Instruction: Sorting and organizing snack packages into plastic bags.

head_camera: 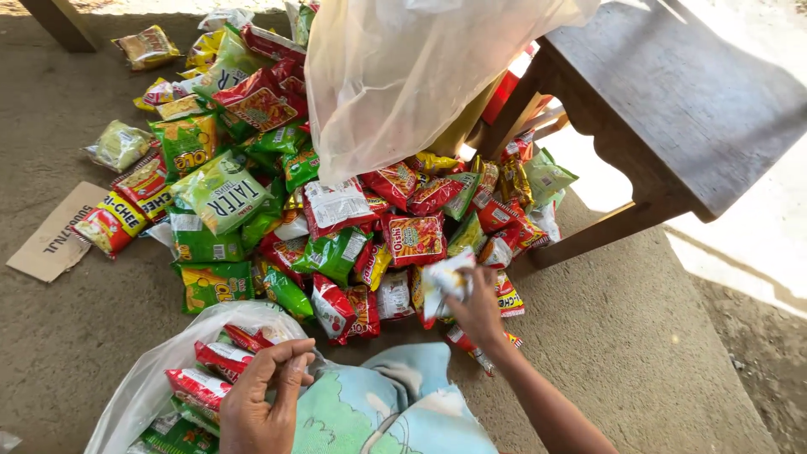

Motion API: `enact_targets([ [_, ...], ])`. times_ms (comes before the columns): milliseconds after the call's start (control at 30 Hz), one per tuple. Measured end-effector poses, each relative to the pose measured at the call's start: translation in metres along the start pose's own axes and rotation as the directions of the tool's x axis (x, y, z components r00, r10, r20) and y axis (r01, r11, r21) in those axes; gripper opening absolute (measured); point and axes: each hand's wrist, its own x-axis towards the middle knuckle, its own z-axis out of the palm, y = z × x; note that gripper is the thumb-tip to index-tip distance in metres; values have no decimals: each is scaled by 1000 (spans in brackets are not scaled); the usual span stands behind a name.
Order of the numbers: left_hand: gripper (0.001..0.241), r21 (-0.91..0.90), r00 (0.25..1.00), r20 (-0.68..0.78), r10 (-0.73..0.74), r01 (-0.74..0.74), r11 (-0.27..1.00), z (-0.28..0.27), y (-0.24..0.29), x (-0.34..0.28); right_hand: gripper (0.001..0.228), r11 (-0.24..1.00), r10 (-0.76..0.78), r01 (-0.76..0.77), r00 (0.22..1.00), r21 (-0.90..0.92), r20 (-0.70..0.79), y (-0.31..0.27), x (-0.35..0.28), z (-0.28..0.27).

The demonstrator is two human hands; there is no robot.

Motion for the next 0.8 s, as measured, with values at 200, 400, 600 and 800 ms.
enact_targets([
  [200, 22, -1, 1000, 26, 8, -8, 1000, -2, -9, -3, 65, 998, -52, 45, 976, -36, -213, 55, 43, -30],
  [400, 21, -23, 999, 37, 28, -27, 999, 4, -23, -2, 56, 905, 409, -426, 860, 12, -306, 248, -50, 8],
  [600, 22, 3, 996, 92, -1, 0, 1000, 8, -16, 3, 58, 102, 832, -715, 443, 692, 335, 287, -94, 74],
  [800, 22, -14, 995, 103, 8, -7, 1000, 9, -16, 5, 43, 210, 652, -646, 652, 734, 387, 293, -71, 104],
])
